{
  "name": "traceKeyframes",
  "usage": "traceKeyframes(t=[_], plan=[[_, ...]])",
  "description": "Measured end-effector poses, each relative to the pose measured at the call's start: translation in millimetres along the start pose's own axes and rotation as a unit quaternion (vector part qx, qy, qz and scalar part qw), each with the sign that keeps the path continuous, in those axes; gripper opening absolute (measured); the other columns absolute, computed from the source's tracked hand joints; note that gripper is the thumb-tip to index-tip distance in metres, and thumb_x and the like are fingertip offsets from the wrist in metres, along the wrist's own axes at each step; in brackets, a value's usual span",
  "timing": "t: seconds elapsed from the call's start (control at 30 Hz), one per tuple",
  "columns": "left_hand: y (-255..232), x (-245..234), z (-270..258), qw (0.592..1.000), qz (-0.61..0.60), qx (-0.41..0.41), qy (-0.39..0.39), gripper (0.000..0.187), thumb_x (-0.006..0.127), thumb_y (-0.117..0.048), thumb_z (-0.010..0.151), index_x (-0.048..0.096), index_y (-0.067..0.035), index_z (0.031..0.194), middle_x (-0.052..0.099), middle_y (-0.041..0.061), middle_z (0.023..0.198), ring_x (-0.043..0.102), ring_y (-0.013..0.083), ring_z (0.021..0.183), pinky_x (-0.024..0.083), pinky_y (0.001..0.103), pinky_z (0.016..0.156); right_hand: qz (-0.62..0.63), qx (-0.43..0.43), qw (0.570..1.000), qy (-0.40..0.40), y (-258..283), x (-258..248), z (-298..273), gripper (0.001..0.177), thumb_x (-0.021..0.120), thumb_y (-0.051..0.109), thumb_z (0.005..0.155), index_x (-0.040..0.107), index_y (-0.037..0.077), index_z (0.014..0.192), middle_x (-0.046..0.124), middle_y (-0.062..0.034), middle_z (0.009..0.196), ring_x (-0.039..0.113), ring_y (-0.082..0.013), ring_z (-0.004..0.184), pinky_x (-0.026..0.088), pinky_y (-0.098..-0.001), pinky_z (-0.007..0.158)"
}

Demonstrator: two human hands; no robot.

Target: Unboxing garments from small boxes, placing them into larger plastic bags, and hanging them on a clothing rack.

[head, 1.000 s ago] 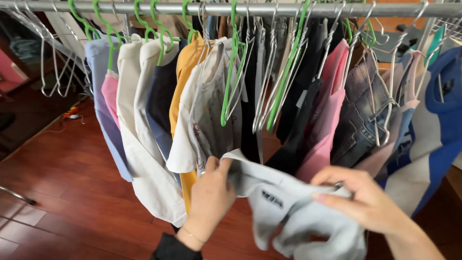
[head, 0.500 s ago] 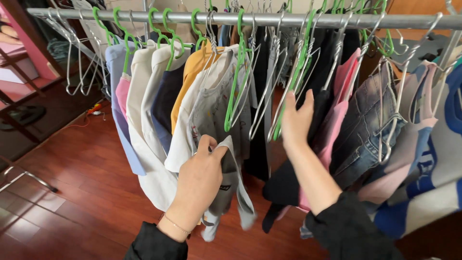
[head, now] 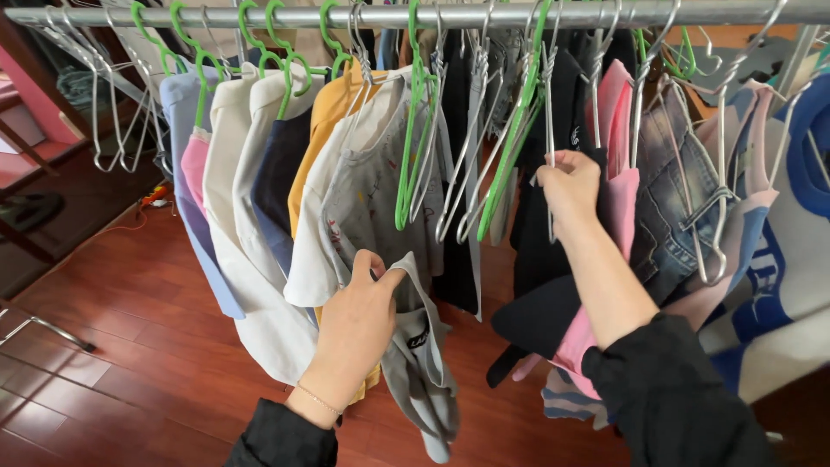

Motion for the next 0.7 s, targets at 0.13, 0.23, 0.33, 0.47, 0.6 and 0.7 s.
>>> traceKeyframes(t=[0.13, 0.23, 0.33, 0.47, 0.6, 0.7], plan=[[-5.7, 10.2, 3.0, 0.999, -0.027, 0.001, 0.031, 0.035, 0.074, -0.004, 0.092, 0.076, -0.020, 0.123, 0.054, 0.008, 0.118, 0.082, 0.0413, 0.076, 0.069, 0.046, 0.072, 0.019, -0.047, 0.999, 0.020, 36.5, -26.5, -16.2, 0.042, 0.053, -0.005, 0.072, 0.072, 0.007, 0.107, 0.070, -0.0107, 0.107, 0.062, -0.0204, 0.106, 0.047, -0.0365, 0.092], [-11.2, 20.9, 5.4, 0.998, -0.038, 0.006, 0.049, 0.040, 0.073, -0.003, 0.090, 0.076, -0.022, 0.124, 0.053, 0.007, 0.119, 0.081, 0.0444, 0.078, 0.069, 0.049, 0.073, 0.028, -0.051, 0.996, 0.064, 60.6, -41.8, -47.2, 0.047, 0.049, -0.007, 0.072, 0.070, 0.009, 0.111, 0.058, -0.0046, 0.104, 0.054, -0.0158, 0.100, 0.042, -0.0310, 0.088], [-21.3, 26.6, -0.4, 0.996, -0.050, 0.008, 0.070, 0.043, 0.072, -0.001, 0.089, 0.074, -0.022, 0.126, 0.053, 0.008, 0.121, 0.080, 0.0479, 0.080, 0.068, 0.052, 0.074, 0.065, 0.025, 0.991, 0.110, 72.6, -57.5, -99.8, 0.060, 0.045, -0.006, 0.081, 0.063, 0.016, 0.134, 0.039, -0.0142, 0.128, 0.048, -0.0260, 0.116, 0.043, -0.0373, 0.096], [-34.0, 43.2, -13.8, 0.995, -0.039, 0.024, 0.090, 0.046, 0.070, 0.002, 0.091, 0.075, -0.024, 0.129, 0.053, 0.008, 0.122, 0.080, 0.0454, 0.080, 0.068, 0.051, 0.074, 0.082, 0.202, 0.957, 0.192, 53.7, -98.2, -190.8, 0.081, 0.045, 0.003, 0.095, 0.034, 0.032, 0.170, 0.016, -0.0292, 0.173, 0.033, -0.0525, 0.157, 0.026, -0.0724, 0.124], [-29.3, 94.1, -23.4, 0.997, -0.023, 0.054, 0.059, 0.055, 0.055, 0.017, 0.083, 0.066, -0.020, 0.122, 0.044, 0.012, 0.113, 0.061, 0.0345, 0.049, 0.050, 0.047, 0.041, 0.067, 0.318, 0.911, 0.252, -42.7, -185.7, -239.1, 0.093, 0.053, 0.008, 0.088, 0.030, 0.039, 0.173, 0.048, -0.0162, 0.169, 0.072, -0.0469, 0.119, 0.058, -0.0559, 0.094], [-30.9, 119.2, -29.7, 0.996, 0.006, 0.060, 0.073, 0.059, 0.056, 0.017, 0.079, 0.066, -0.021, 0.123, 0.044, 0.010, 0.111, 0.059, 0.0327, 0.049, 0.049, 0.047, 0.040, 0.091, 0.319, 0.893, 0.302, -94.4, -266.0, -270.5, 0.085, 0.059, 0.007, 0.092, 0.040, 0.028, 0.173, 0.075, -0.0270, 0.142, 0.075, -0.0453, 0.087, 0.055, -0.0502, 0.065]])
Point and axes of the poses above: each hand's wrist, its own z-axis towards the middle knuckle, its own x-axis out of the palm, y = z × x, the point moved 7 cm from there along z, towards the middle knuckle
